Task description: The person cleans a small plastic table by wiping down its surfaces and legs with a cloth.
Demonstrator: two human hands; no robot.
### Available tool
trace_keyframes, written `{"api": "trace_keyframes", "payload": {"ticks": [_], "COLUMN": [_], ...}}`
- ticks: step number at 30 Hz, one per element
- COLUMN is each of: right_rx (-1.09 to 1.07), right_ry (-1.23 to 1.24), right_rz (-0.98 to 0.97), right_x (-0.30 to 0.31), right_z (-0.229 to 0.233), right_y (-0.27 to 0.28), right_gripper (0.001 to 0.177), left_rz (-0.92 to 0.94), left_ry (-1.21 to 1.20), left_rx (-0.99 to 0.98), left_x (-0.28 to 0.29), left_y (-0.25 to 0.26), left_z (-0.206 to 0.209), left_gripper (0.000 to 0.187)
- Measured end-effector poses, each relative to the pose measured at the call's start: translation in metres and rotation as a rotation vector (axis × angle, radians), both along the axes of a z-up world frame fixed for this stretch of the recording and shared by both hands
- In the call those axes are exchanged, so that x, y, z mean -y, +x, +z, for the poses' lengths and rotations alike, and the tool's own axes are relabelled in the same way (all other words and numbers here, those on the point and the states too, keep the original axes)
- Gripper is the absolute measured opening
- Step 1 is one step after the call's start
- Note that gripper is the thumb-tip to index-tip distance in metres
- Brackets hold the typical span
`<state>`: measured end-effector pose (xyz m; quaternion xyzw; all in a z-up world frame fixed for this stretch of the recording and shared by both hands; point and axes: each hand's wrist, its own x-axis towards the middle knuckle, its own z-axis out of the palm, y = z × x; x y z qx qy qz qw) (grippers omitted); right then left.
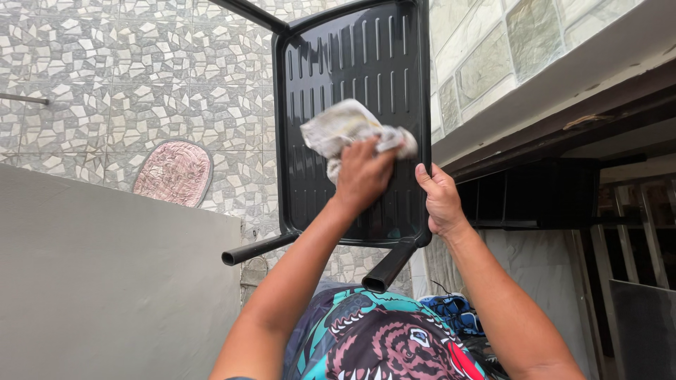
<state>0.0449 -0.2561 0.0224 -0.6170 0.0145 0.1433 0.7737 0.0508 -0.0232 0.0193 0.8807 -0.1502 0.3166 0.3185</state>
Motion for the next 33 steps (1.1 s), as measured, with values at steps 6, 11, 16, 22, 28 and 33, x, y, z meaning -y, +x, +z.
{"api": "trace_keyframes", "payload": {"ticks": [6, 11, 16, 22, 28, 33], "right_rx": [-0.081, -0.149, -0.117, -0.100, -0.173, -0.156], "right_ry": [0.100, 0.142, 0.104, 0.046, 0.116, 0.082], "right_rz": [-0.030, -0.016, -0.061, -0.008, -0.005, -0.039], "right_x": [-0.009, -0.003, 0.001, 0.016, 0.012, 0.021], "right_z": [0.007, -0.004, -0.002, -0.017, 0.004, 0.010], "right_y": [0.006, 0.001, 0.002, -0.011, -0.008, -0.007], "right_gripper": [0.045, 0.053, 0.053, 0.054, 0.052, 0.051], "left_rz": [-0.140, -0.048, -0.139, -0.059, -0.150, -0.235], "left_ry": [0.009, 0.037, -0.009, 0.011, 0.020, 0.042], "left_rx": [-0.032, -0.097, -0.081, -0.042, -0.111, -0.097], "left_x": [0.031, 0.034, 0.037, 0.029, 0.035, 0.048], "left_y": [-0.006, 0.031, 0.008, 0.065, 0.044, 0.007], "left_z": [0.005, 0.016, 0.018, 0.018, 0.014, 0.009], "left_gripper": [0.029, 0.030, 0.029, 0.032, 0.029, 0.029]}}
